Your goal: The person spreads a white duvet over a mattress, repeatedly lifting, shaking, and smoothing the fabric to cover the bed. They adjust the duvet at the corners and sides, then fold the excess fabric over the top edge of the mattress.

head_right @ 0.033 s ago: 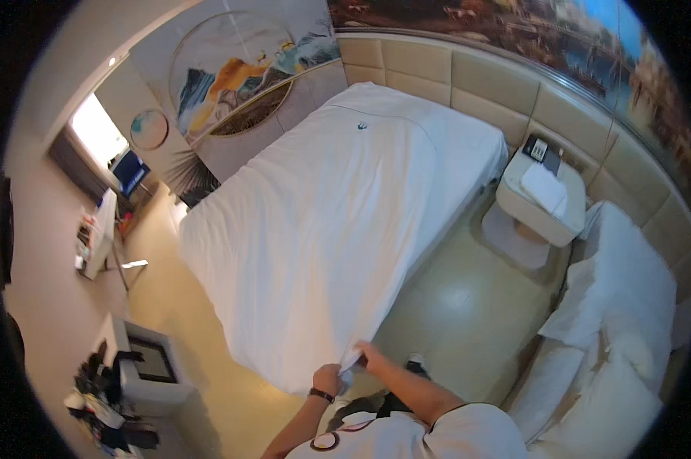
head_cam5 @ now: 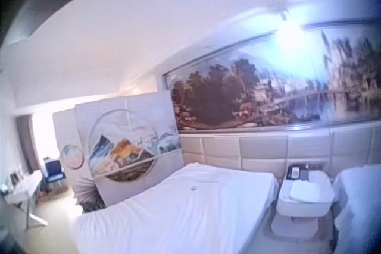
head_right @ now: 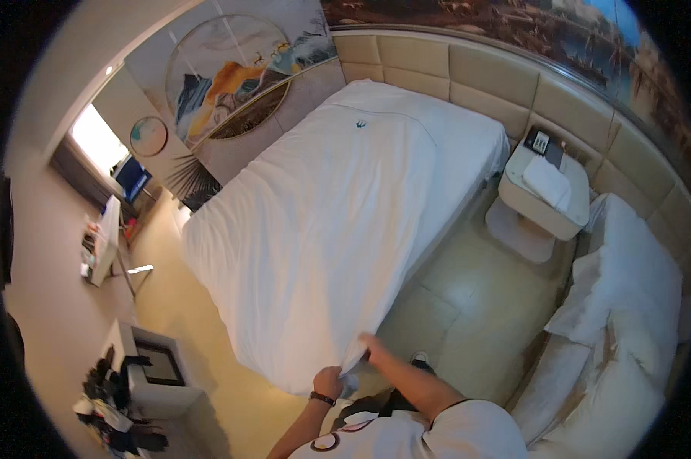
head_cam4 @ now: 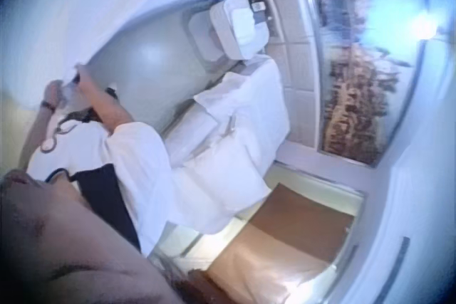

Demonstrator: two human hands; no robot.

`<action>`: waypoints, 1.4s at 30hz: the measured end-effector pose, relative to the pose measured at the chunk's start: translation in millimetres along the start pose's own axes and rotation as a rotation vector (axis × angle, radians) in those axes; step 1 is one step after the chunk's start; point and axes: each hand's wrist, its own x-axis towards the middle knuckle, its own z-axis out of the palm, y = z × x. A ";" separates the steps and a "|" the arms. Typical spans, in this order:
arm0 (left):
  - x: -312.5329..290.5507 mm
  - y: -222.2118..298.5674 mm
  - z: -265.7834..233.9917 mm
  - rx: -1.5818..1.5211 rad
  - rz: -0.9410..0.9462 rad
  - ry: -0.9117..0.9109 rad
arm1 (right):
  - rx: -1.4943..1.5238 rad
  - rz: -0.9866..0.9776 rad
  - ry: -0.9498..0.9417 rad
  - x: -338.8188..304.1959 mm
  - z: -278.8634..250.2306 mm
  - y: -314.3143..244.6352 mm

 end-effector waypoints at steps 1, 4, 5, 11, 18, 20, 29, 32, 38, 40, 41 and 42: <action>-9.0 5.2 -5.7 0.045 -0.048 -0.004 | 0.102 0.005 0.001 28.8 -1.1 -6.9; -9.1 30.2 -11.1 0.061 -0.041 0.008 | 0.216 -0.127 -0.097 51.4 -7.1 -101.6; -4.8 40.3 -15.6 0.069 -0.064 -0.025 | 0.249 -0.179 -0.122 57.6 -13.6 -126.5; 31.4 70.1 -23.9 -0.009 -0.199 -0.214 | 0.272 -0.456 0.052 14.7 -1.9 -187.6; 261.4 167.8 -29.9 -0.416 0.165 0.133 | -0.801 -0.883 0.191 -54.2 -28.3 -206.1; 344.6 207.0 -18.1 -0.124 0.250 0.042 | -1.035 -0.942 0.278 -32.3 -35.1 -218.3; 486.7 156.6 42.6 -0.186 0.173 -0.353 | -0.755 -0.706 -0.314 -17.6 -76.9 -307.2; 488.1 158.4 29.7 -0.460 0.147 -0.390 | -0.061 -0.287 -0.235 14.0 -102.6 -365.8; 497.1 149.0 -10.6 -0.623 0.268 -0.499 | 0.296 -0.256 -0.079 124.3 -41.6 -531.5; 500.1 139.9 -3.2 -0.634 0.276 -0.553 | 0.276 -0.204 -0.004 143.8 -23.8 -563.3; 505.6 131.6 -3.0 -0.637 0.277 -0.572 | 0.197 -0.304 0.072 144.7 -7.4 -569.7; 514.3 123.4 -10.6 -0.535 0.256 -0.647 | 0.108 -0.394 0.140 136.2 18.0 -570.4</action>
